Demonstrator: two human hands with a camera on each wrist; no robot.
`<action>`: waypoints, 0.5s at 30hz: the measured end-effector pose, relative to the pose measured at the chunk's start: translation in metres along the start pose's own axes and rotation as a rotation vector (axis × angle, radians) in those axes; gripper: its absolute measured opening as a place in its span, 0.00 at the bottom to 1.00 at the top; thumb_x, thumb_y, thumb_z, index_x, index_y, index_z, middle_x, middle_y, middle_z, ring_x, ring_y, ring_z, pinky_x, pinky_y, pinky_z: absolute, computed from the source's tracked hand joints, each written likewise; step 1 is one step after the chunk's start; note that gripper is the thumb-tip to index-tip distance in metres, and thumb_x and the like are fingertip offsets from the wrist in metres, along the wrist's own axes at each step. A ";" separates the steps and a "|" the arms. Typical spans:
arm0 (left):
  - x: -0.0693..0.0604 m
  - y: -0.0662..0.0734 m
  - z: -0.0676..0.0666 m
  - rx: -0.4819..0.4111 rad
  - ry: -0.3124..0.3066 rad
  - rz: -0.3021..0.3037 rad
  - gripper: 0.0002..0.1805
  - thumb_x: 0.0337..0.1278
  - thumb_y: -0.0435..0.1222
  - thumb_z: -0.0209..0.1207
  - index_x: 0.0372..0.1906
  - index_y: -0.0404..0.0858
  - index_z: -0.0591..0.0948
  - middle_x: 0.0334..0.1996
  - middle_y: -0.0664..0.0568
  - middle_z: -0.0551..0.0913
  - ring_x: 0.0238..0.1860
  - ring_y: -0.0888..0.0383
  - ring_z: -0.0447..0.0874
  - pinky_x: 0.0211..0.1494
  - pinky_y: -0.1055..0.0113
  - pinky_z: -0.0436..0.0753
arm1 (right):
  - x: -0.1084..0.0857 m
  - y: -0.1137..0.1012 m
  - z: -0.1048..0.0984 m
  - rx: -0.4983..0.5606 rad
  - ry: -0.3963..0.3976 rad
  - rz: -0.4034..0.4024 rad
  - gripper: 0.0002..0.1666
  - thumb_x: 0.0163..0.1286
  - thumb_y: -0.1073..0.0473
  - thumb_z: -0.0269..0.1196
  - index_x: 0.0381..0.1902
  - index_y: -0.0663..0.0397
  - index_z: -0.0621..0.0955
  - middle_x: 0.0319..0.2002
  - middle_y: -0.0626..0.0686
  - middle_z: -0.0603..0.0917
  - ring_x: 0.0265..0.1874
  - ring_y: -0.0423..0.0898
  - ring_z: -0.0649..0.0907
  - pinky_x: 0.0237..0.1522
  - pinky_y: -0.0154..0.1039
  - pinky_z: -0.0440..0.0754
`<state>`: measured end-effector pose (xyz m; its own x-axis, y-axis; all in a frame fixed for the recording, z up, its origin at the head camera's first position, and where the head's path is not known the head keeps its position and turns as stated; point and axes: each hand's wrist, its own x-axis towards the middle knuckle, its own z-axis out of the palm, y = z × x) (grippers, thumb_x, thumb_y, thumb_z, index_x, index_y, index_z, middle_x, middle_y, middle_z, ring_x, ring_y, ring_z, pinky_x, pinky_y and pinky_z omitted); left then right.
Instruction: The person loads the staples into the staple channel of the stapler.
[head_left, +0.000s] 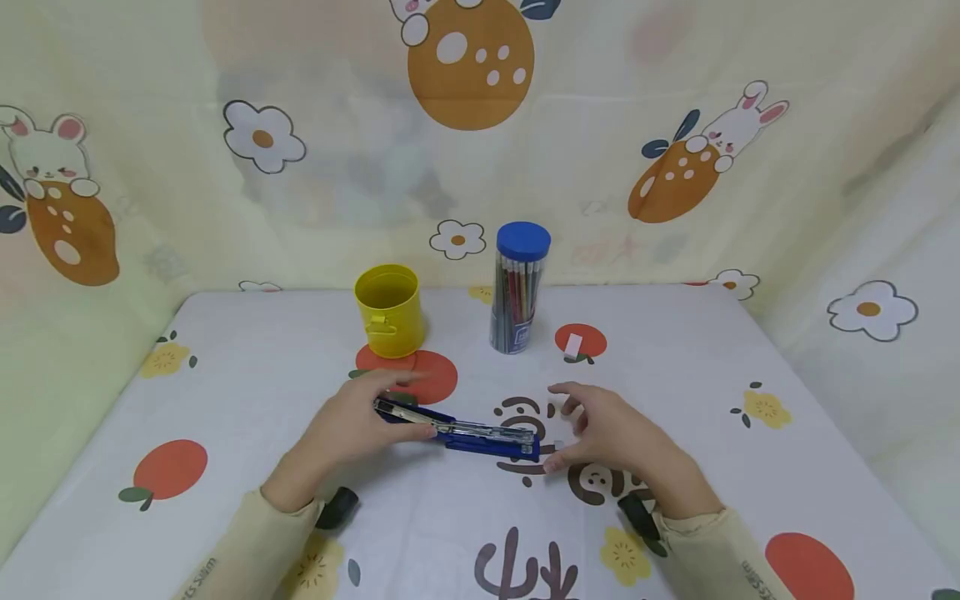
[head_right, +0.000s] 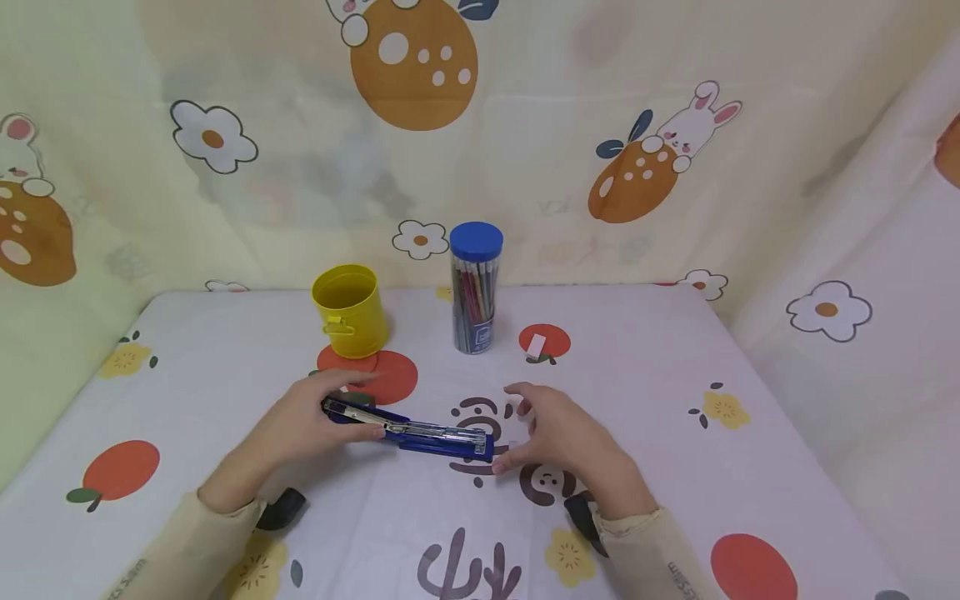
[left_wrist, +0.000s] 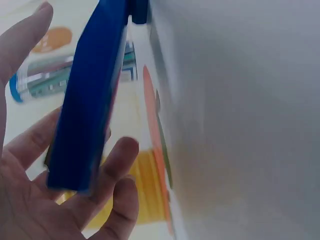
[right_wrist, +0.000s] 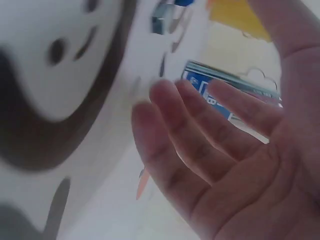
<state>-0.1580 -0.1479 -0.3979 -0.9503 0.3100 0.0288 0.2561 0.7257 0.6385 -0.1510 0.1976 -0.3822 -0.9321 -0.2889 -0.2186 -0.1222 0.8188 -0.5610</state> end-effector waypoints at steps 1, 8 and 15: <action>0.000 -0.003 -0.001 -0.042 -0.001 -0.010 0.43 0.37 0.66 0.74 0.63 0.54 0.80 0.55 0.58 0.82 0.59 0.54 0.76 0.61 0.49 0.75 | 0.001 0.000 0.000 0.023 -0.013 0.008 0.60 0.35 0.41 0.86 0.68 0.51 0.75 0.49 0.53 0.81 0.40 0.48 0.79 0.39 0.43 0.82; 0.003 -0.030 -0.006 -0.261 -0.102 0.008 0.31 0.43 0.55 0.77 0.55 0.49 0.85 0.45 0.62 0.86 0.52 0.57 0.77 0.57 0.53 0.75 | 0.006 0.009 0.003 0.117 -0.052 -0.015 0.39 0.40 0.49 0.86 0.52 0.49 0.84 0.37 0.48 0.81 0.34 0.46 0.79 0.36 0.41 0.80; 0.006 -0.048 -0.006 -0.501 -0.240 0.093 0.27 0.51 0.38 0.76 0.58 0.42 0.83 0.53 0.49 0.83 0.48 0.48 0.82 0.53 0.56 0.81 | 0.007 0.020 0.005 0.195 -0.064 -0.087 0.30 0.44 0.52 0.84 0.47 0.51 0.87 0.35 0.48 0.83 0.34 0.45 0.81 0.38 0.41 0.81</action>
<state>-0.1774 -0.1846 -0.4243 -0.8459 0.5320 -0.0364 0.1656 0.3270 0.9304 -0.1585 0.2101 -0.3989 -0.8966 -0.3900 -0.2095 -0.1268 0.6796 -0.7225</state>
